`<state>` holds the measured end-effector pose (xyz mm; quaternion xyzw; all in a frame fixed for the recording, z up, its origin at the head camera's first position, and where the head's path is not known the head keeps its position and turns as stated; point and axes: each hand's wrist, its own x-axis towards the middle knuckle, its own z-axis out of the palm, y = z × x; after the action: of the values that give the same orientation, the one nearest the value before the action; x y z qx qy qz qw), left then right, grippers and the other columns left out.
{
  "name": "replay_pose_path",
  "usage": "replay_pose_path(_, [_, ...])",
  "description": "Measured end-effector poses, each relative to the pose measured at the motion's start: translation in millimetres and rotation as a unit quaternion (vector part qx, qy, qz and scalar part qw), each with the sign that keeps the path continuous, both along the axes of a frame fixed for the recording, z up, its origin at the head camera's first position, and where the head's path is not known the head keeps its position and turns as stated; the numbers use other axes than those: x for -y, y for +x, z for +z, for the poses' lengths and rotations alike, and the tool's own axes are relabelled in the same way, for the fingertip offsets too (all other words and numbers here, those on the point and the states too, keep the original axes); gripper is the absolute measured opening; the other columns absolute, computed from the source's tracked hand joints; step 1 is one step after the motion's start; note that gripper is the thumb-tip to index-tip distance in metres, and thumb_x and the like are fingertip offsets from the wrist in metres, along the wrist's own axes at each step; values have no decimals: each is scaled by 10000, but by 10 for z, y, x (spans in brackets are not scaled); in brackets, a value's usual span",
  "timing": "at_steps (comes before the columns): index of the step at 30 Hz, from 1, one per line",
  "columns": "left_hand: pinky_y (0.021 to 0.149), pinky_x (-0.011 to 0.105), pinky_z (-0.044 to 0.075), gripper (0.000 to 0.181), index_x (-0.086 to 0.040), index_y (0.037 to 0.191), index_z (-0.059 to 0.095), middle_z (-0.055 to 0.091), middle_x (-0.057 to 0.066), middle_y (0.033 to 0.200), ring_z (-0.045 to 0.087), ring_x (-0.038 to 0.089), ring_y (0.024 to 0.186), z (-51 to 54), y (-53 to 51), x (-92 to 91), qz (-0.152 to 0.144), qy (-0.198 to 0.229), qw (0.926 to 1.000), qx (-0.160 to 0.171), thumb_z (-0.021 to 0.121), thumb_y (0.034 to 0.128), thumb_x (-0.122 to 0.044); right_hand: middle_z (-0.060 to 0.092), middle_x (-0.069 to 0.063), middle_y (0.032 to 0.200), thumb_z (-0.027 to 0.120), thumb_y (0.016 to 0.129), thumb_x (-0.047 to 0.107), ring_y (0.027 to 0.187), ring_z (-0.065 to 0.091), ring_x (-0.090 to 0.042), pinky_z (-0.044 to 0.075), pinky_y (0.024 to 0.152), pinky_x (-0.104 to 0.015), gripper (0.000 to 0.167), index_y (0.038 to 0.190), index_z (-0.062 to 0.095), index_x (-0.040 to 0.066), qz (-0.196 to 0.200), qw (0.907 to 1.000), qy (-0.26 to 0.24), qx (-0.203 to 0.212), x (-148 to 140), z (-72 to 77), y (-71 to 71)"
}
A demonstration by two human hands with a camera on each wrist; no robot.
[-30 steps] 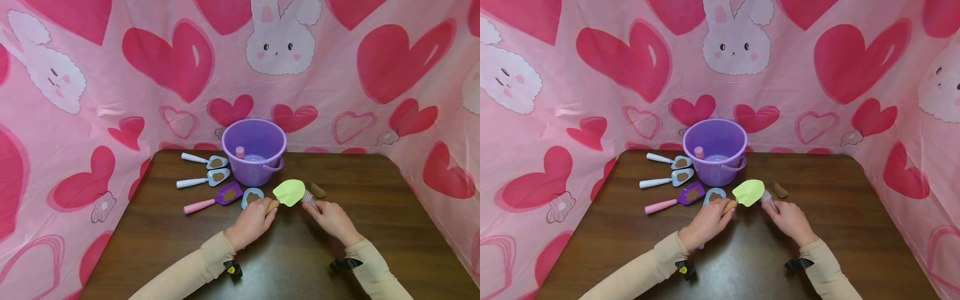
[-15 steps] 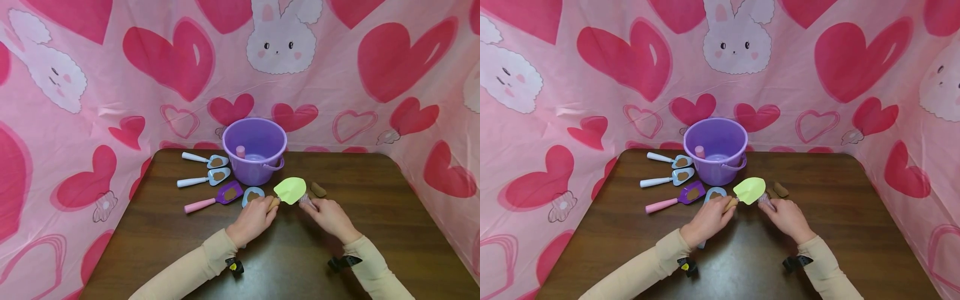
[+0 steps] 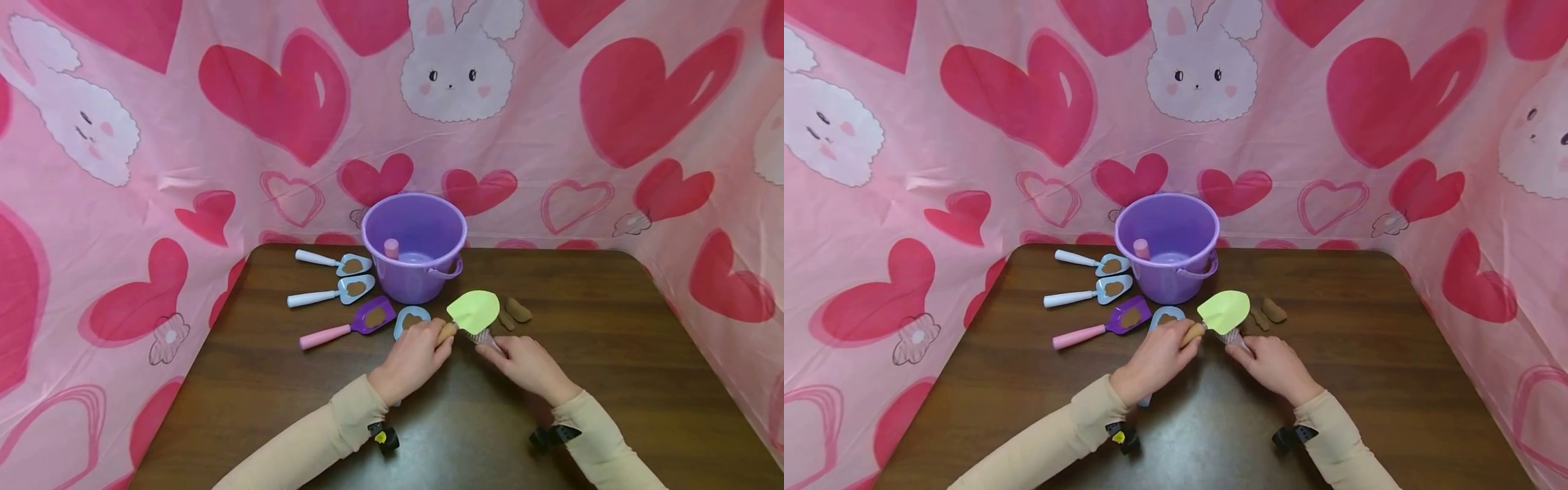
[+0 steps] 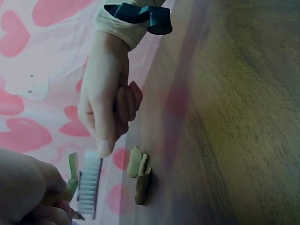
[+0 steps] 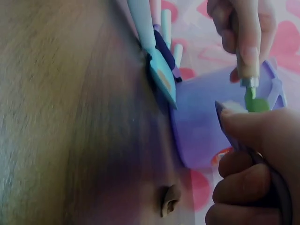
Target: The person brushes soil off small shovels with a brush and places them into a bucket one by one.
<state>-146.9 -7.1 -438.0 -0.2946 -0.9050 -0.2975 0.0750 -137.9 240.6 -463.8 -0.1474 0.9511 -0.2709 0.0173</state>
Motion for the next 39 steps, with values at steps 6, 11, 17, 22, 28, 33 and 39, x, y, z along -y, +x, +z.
replay_pose_path(6, [597, 277, 460, 128, -101, 927, 607, 531, 0, 758, 556, 142, 694, -27, -13, 4, -35, -83, 9998, -193, 685, 1000, -172, 384, 108, 600, 654, 1012, 449, 535, 376, -62, 324, 521, -261, 404, 707, 533, 214, -198, 9996, 29, -217, -28, 68, 13])
replay_pose_path(11, [602, 270, 451, 161, -115, 865, 588, 502, -14, 730, 544, 141, 688, -33, -28, 32, -113, -66, 9991, -391, 679, 992, -155, 436, 46, 624, 621, 1033, 446, 567, 416, -127, 352, 537, -309, 432, 709, 535, 174, -638, 9978, 51, -191, -169, 96, -6])
replay_pose_path(17, [633, 296, 496, 183, -116, 861, 566, 540, -11, 762, 579, 149, 718, -38, -41, 33, -8, -101, 9996, -259, 669, 1001, -173, 447, 13, 638, 613, 1041, 416, 589, 431, -159, 362, 556, -333, 445, 701, 512, 146, -839, 9963, 118, -155, -248, 63, -8])
replay_pose_path(22, [646, 304, 509, 128, -98, 947, 603, 572, 2, 799, 596, 153, 742, -47, -51, 3, -40, -18, 10000, -81, 664, 1022, -182, 407, 75, 615, 618, 1035, 444, 557, 407, -95, 345, 540, -283, 420, 716, 537, 184, -348, 9994, -6, 61, -143, 21, -5])
replay_pose_path(28, [609, 281, 464, 103, -98, 997, 631, 542, 0, 779, 567, 149, 717, -49, -33, -3, -110, -130, 9998, -66, 665, 1023, -192, 380, 109, 600, 637, 1025, 445, 539, 389, -65, 335, 526, -259, 421, 699, 526, 202, -185, 9997, -149, -26, -71, 30, 6])
replay_pose_path(33, [599, 279, 465, 94, -119, 941, 632, 529, -7, 754, 569, 152, 706, -51, -25, 16, -185, -135, 9993, -284, 666, 1005, -179, 408, 66, 604, 652, 1024, 390, 560, 411, -120, 357, 538, -297, 426, 683, 512, 174, -618, 9974, -123, -355, -168, 43, -1])
replay_pose_path(39, [624, 303, 491, 108, -122, 907, 626, 546, -11, 751, 582, 155, 713, -51, -8, 20, -165, -137, 9992, -335, 673, 988, -175, 428, 39, 621, 641, 1030, 375, 588, 433, -149, 374, 567, -325, 409, 704, 525, 155, -722, 9971, -121, -224, -197, 22, 6])
